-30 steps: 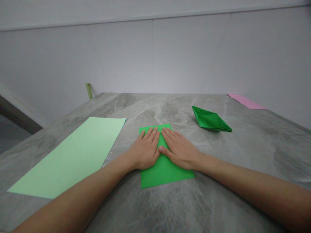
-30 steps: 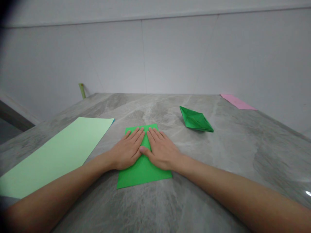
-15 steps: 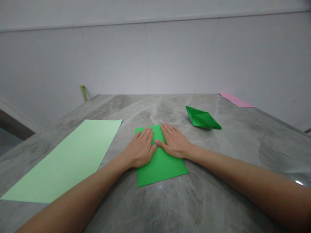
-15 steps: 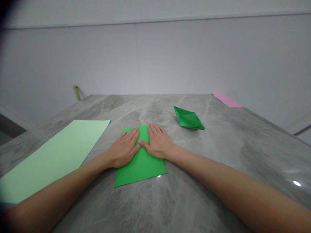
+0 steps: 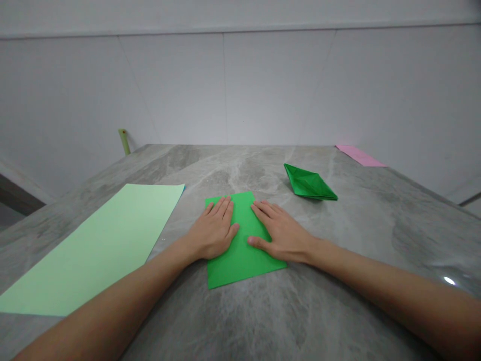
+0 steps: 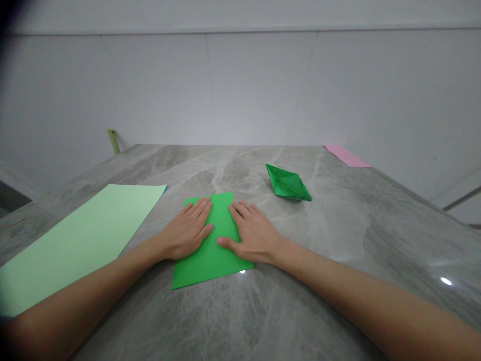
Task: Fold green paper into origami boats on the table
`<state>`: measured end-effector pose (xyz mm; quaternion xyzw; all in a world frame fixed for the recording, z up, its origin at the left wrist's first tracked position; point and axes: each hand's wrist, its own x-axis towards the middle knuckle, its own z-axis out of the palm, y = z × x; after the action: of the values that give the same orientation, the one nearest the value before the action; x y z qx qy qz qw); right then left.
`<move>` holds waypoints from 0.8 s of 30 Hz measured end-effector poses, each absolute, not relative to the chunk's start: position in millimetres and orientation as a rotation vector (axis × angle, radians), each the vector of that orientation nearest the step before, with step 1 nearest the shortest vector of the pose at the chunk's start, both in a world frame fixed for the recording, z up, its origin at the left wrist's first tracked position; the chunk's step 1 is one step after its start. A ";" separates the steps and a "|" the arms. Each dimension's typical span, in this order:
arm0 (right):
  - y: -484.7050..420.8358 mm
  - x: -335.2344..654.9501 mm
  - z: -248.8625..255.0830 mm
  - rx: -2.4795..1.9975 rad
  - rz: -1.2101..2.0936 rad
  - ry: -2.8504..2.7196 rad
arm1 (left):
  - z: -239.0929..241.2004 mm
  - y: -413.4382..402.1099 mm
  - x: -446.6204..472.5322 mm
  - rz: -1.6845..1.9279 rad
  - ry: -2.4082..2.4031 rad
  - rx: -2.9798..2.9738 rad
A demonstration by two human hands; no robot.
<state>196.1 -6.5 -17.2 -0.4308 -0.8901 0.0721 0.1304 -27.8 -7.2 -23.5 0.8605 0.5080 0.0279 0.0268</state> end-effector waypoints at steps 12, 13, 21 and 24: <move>-78.1 229.1 -4.1 -1.142 0.403 -2.672 | -22.1 -7.8 -26.2 0.074 1.597 2.653; -83.8 231.2 -4.7 -1.148 0.406 -2.669 | -22.6 -7.8 -26.5 0.080 1.594 2.653; -117.2 240.5 -2.8 -1.095 0.441 -2.654 | -18.9 -8.8 -24.6 0.062 1.592 2.638; -129.9 244.8 -4.3 -1.097 0.447 -2.653 | -19.1 -8.6 -24.6 0.059 1.587 2.636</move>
<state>244.8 -129.9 -4.3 -0.3751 -0.9067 0.1529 0.1178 -24.6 -8.6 -19.1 0.8561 0.5155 0.0192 0.0319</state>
